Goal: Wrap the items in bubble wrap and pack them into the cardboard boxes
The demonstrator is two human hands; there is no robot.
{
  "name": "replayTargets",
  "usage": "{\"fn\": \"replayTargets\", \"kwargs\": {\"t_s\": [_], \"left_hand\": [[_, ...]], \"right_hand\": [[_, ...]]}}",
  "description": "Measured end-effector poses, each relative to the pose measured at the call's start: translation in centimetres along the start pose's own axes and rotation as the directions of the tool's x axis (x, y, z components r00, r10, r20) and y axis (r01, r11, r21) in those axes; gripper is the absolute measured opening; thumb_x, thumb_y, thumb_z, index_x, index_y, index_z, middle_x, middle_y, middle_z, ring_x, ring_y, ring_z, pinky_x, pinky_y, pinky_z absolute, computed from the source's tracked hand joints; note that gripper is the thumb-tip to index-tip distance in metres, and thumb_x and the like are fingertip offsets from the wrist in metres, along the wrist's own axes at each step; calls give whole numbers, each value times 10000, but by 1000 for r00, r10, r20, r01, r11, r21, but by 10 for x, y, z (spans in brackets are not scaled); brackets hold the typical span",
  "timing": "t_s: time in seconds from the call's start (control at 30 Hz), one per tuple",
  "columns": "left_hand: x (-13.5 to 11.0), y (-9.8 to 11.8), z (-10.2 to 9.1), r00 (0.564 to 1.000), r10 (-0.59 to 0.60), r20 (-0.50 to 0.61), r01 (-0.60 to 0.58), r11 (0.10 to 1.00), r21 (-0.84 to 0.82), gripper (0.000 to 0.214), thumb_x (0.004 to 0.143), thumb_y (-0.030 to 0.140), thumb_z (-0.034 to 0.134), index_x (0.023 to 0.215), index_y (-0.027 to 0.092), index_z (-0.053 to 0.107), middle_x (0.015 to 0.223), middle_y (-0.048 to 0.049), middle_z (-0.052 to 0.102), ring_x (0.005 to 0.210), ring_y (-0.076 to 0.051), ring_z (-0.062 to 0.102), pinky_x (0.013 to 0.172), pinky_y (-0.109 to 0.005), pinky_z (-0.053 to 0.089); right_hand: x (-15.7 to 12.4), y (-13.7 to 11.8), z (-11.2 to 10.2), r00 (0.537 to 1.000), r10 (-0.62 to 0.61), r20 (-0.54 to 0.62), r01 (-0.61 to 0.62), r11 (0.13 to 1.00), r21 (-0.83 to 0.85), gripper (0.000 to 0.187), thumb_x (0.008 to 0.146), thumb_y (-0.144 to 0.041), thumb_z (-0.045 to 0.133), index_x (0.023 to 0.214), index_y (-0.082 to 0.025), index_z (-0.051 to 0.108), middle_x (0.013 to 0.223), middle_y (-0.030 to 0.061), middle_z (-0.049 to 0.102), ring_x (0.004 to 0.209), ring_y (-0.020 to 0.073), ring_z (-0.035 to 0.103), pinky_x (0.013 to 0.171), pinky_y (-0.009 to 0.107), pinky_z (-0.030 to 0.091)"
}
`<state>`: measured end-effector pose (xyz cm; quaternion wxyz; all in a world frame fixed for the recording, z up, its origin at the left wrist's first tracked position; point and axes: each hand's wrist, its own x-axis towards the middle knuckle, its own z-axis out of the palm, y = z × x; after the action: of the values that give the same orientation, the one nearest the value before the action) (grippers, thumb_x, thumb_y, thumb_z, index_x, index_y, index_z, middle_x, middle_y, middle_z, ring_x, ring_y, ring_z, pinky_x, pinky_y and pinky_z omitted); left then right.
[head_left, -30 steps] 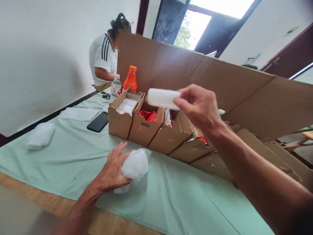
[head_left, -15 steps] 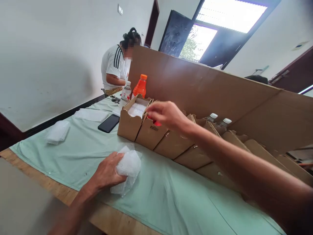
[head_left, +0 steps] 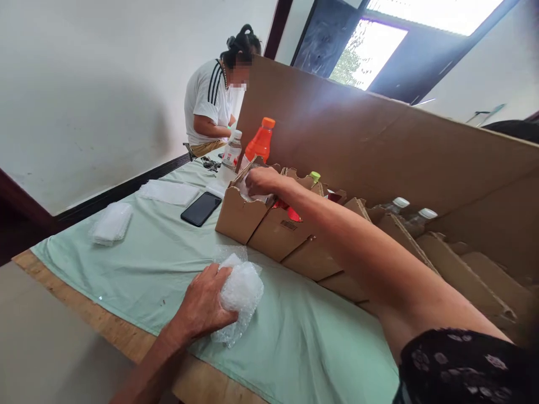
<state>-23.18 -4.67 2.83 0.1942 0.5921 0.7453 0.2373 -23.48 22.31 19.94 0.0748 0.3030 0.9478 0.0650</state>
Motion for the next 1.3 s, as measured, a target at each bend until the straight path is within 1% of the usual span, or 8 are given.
{"fn": "replayTargets", "kwargs": {"t_s": [0.13,0.23,0.33,0.5,0.7,0.83,1.03,1.3], "left_hand": [[0,-4,3,1000,23,-20,-23,1000,-16,457,722,287,663,1172,215,625,1109,-91,653,1065,-298,639,907,-390,498],[1,-9,7,997,44,-67,-48,998,-49,440,730,304,666,1161,215,642,1107,-90,661,1073,-302,643,915,-394,503],[2,-10,10,993,51,-104,-61,993,-101,511,706,306,691,1206,208,653,1106,-94,673,1070,-313,649,923,-412,516],[-14,-16,-4,986,42,-163,-89,951,-297,594,697,301,714,1277,201,637,1198,-96,707,1127,-299,664,974,-406,531],[-41,-68,-80,875,-18,-484,-15,998,-64,687,708,451,737,1337,209,605,1205,-93,678,1128,-317,660,994,-440,545],[-4,-80,-120,830,-98,-550,251,945,211,745,720,458,748,1387,170,578,1415,-176,567,1332,-394,558,1104,-495,483],[70,-64,-111,931,-166,-325,297,863,410,1093,783,545,805,1655,201,243,1734,-275,129,1520,-502,348,1181,-640,334],[96,-75,-106,968,-177,-176,241,845,477,1177,761,553,833,1681,244,168,1745,-274,66,1584,-520,178,1203,-728,197]], "right_hand": [[-53,27,-26,943,110,-314,-22,962,272,265,1000,-206,493,1087,-145,735,1064,105,756,906,196,712,750,294,529],[-122,42,-35,812,239,-532,321,578,750,188,947,-381,672,967,-203,729,945,45,737,780,170,685,734,310,554],[-198,40,-24,849,300,-434,378,229,897,291,771,-495,861,928,-266,774,859,-1,735,727,170,667,695,305,568],[-294,27,39,921,351,-170,172,26,985,352,691,-521,923,941,-296,820,853,-2,764,755,170,679,687,267,556],[-368,44,127,907,422,16,-32,31,999,432,687,-646,873,836,-245,813,807,65,767,742,216,678,662,302,558],[-399,48,167,849,521,91,-133,44,990,471,668,-701,841,818,-255,818,757,69,749,661,211,639,635,325,567],[-419,39,192,838,523,152,-201,37,979,485,673,-723,811,822,-261,831,798,85,764,762,265,697,734,367,607],[-431,39,199,848,482,222,-293,77,953,450,720,-696,778,784,-253,829,834,101,785,765,291,719,818,411,634]]}}
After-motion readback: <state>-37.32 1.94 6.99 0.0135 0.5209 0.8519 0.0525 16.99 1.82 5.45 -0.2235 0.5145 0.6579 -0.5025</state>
